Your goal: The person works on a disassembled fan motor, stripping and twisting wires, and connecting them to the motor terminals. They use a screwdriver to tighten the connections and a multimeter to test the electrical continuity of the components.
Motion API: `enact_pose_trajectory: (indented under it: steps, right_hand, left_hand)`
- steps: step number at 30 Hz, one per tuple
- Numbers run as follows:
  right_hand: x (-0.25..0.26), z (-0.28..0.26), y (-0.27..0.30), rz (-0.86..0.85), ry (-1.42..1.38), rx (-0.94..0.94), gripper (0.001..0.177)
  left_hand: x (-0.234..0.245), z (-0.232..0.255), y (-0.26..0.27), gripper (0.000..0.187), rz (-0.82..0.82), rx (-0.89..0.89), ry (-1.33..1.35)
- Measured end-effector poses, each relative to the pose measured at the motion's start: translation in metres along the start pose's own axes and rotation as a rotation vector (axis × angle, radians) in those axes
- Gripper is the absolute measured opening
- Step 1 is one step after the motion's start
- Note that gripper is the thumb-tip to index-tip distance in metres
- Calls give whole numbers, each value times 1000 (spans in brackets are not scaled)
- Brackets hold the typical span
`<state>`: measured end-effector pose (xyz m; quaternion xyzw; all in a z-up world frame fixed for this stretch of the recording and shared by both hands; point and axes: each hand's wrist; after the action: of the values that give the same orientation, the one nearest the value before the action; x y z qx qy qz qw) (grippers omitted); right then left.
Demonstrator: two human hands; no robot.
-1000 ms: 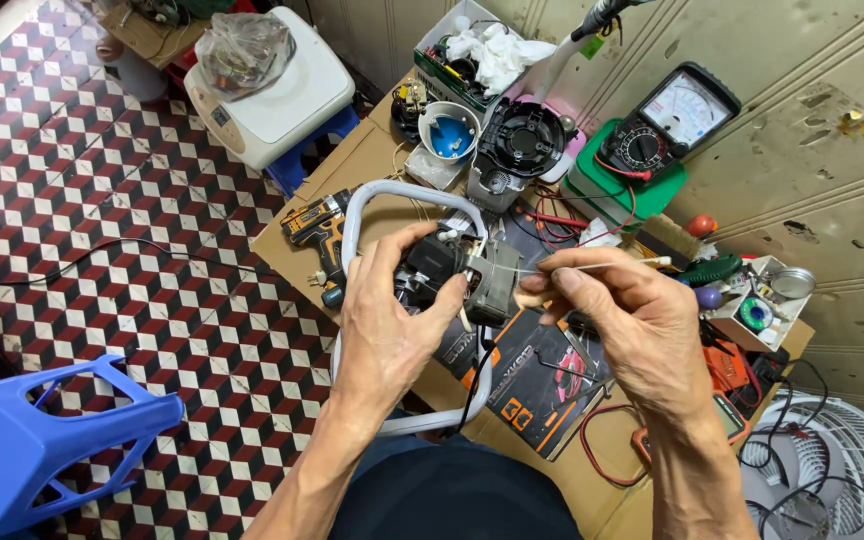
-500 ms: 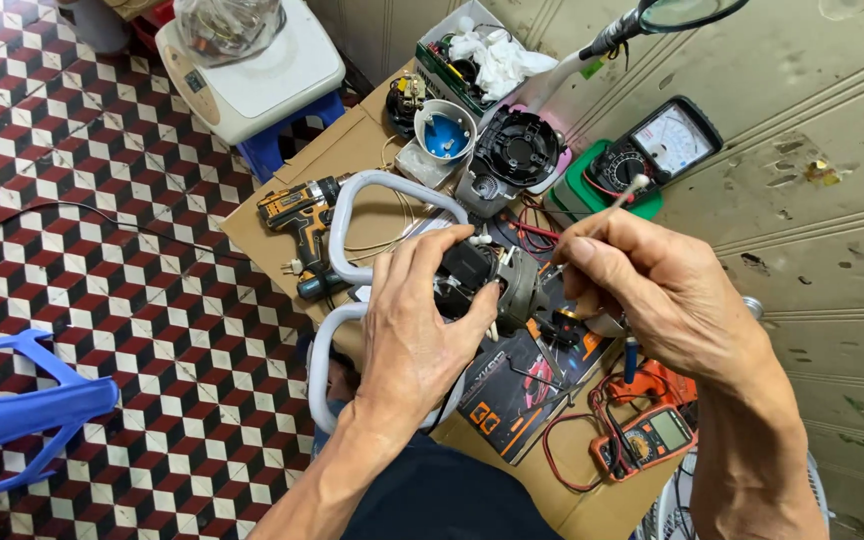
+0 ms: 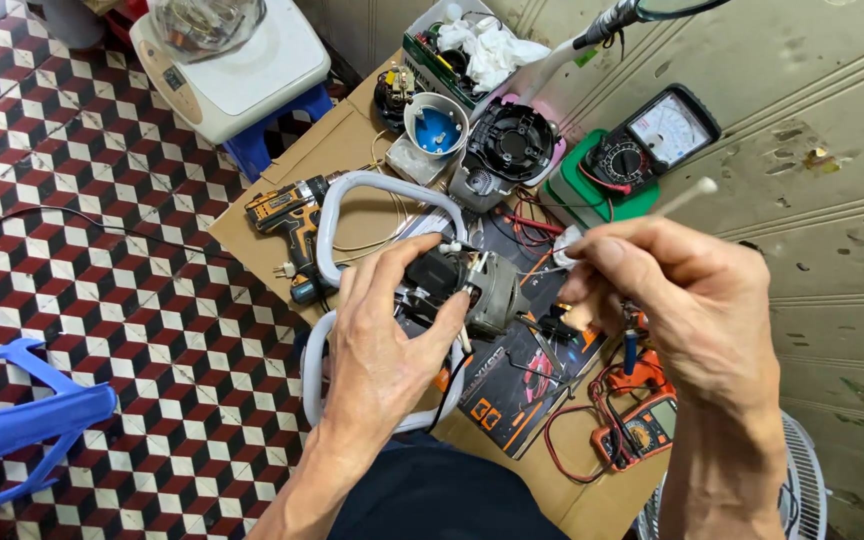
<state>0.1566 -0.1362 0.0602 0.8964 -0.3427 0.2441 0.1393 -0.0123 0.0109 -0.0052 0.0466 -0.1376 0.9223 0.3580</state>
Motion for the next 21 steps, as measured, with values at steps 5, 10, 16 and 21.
enact_pose_trajectory:
  steps: [5,10,16,21]
  right_hand:
    - [-13,45,37,138,-255,-46,26]
    - [-33,53,58,177,-348,-95,30]
    - [-56,79,70,275,-331,-49,24]
    - [-61,64,72,400,-173,-2,26]
  left_hand:
    - [10,-3,-1,52,-11,116,32]
    - [15,-4,0,53,-38,126,2]
    - [12,1,-3,54,-16,240,35]
    - [4,4,-1,55,-28,199,-43]
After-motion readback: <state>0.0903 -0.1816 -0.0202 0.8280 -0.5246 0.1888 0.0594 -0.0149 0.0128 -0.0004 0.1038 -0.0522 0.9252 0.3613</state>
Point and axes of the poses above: each hand's wrist, its own y-axis away from the middle knuckle, its own x-axis out of the back of the hand, z = x × y, and after that the axes turned 15 degrees about y, right-handed
